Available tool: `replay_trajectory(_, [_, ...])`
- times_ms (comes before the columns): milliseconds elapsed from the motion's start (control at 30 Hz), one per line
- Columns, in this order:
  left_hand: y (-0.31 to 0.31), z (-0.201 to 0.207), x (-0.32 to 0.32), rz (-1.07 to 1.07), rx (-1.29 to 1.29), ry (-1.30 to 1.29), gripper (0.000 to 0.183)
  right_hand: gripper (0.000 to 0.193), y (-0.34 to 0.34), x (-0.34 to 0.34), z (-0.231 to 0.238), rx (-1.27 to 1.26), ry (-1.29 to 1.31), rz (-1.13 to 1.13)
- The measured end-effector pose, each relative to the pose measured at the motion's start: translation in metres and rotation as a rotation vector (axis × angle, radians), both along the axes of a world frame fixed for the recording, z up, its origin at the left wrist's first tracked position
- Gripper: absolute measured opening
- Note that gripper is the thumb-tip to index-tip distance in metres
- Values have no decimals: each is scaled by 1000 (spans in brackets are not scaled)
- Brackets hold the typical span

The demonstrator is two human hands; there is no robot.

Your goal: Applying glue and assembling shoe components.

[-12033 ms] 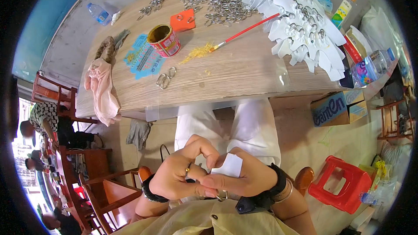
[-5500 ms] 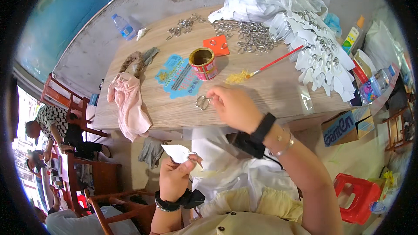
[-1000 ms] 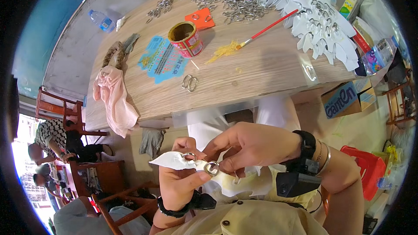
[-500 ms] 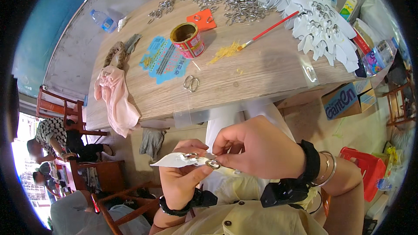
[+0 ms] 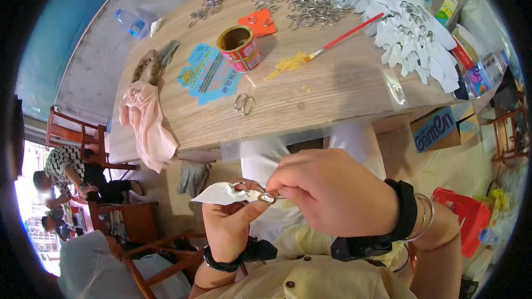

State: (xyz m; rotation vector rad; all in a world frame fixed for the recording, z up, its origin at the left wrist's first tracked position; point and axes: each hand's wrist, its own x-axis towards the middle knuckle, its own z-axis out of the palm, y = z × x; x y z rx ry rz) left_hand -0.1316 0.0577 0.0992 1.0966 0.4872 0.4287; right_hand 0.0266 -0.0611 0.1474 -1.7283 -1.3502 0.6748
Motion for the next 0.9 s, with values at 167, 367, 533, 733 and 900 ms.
replay_trajectory(167, [3,4,3,131,-110,55,36,10,5,-5,-5,236,-61,-197])
replay_trajectory(367, [6,0,6,219,-107,45,38,22,9,-29,-8,395,-130,-308])
replay_trajectory(533, [7,-7,2,168,-104,-23,34,27,22,-47,-28,422,-395,-451])
replay_trajectory(733, [0,-6,4,228,8,-113,35,27,25,-54,-32,409,-500,-513])
replay_trajectory(900, [-5,-7,1,265,46,-108,36,22,25,-56,-31,367,-422,-524])
